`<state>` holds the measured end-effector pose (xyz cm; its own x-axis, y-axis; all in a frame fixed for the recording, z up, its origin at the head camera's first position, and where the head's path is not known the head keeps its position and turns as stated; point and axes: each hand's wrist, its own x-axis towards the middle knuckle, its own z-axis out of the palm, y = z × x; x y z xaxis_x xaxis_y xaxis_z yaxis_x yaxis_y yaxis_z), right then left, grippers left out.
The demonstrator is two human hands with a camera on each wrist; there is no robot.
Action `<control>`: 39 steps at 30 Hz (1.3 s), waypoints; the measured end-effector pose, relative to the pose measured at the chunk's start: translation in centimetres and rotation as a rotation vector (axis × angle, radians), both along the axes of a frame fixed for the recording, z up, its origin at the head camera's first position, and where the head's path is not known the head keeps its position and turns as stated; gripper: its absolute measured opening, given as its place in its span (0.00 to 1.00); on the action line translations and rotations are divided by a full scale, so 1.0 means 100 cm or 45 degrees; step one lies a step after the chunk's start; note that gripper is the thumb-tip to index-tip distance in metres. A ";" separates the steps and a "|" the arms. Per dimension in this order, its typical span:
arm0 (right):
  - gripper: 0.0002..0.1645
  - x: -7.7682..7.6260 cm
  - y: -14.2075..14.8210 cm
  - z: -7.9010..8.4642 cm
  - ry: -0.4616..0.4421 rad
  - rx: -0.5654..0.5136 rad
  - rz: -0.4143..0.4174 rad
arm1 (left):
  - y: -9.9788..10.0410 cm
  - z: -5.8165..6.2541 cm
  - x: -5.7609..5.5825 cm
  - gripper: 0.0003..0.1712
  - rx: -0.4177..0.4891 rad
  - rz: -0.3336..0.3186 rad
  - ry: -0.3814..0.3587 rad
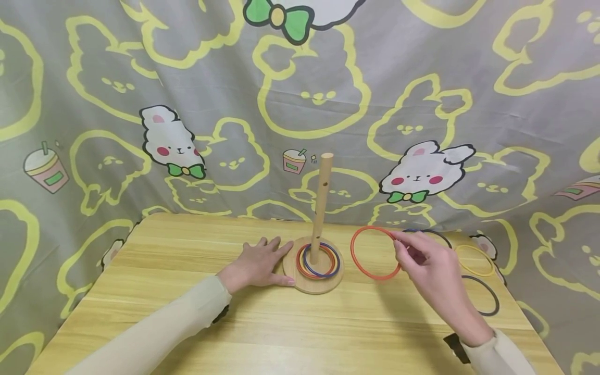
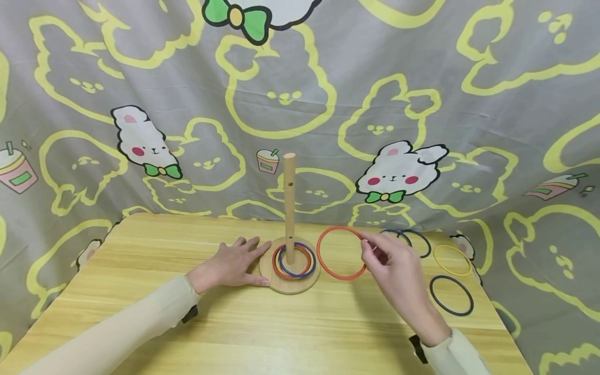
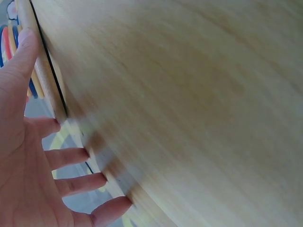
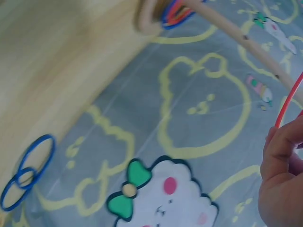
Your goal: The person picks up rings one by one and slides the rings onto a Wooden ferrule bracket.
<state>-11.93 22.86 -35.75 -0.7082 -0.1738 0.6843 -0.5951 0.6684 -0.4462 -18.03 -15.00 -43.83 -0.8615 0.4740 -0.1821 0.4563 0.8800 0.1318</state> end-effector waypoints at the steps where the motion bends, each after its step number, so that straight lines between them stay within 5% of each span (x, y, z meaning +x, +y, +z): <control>1: 0.17 0.000 -0.003 0.003 -0.018 -0.024 0.005 | 0.000 0.000 0.000 0.61 -0.002 -0.001 0.000; 12: 0.12 -0.006 -0.039 0.041 -0.248 -0.327 0.081 | -0.001 -0.001 0.000 0.62 -0.008 -0.001 0.007; 29: 0.12 -0.033 -0.094 0.090 -0.162 -0.553 0.275 | -0.002 -0.004 -0.003 0.62 -0.002 -0.009 0.013; 39: 0.13 -0.048 -0.109 0.094 -0.236 -0.585 0.326 | -0.002 -0.004 -0.002 0.62 -0.005 -0.010 0.021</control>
<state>-16.76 11.92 -26.31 -0.7982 -0.0692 0.5985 -0.5969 0.2248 -0.7702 -18.21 -15.20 -44.20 -0.8609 0.4797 -0.1697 0.4650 0.8771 0.1203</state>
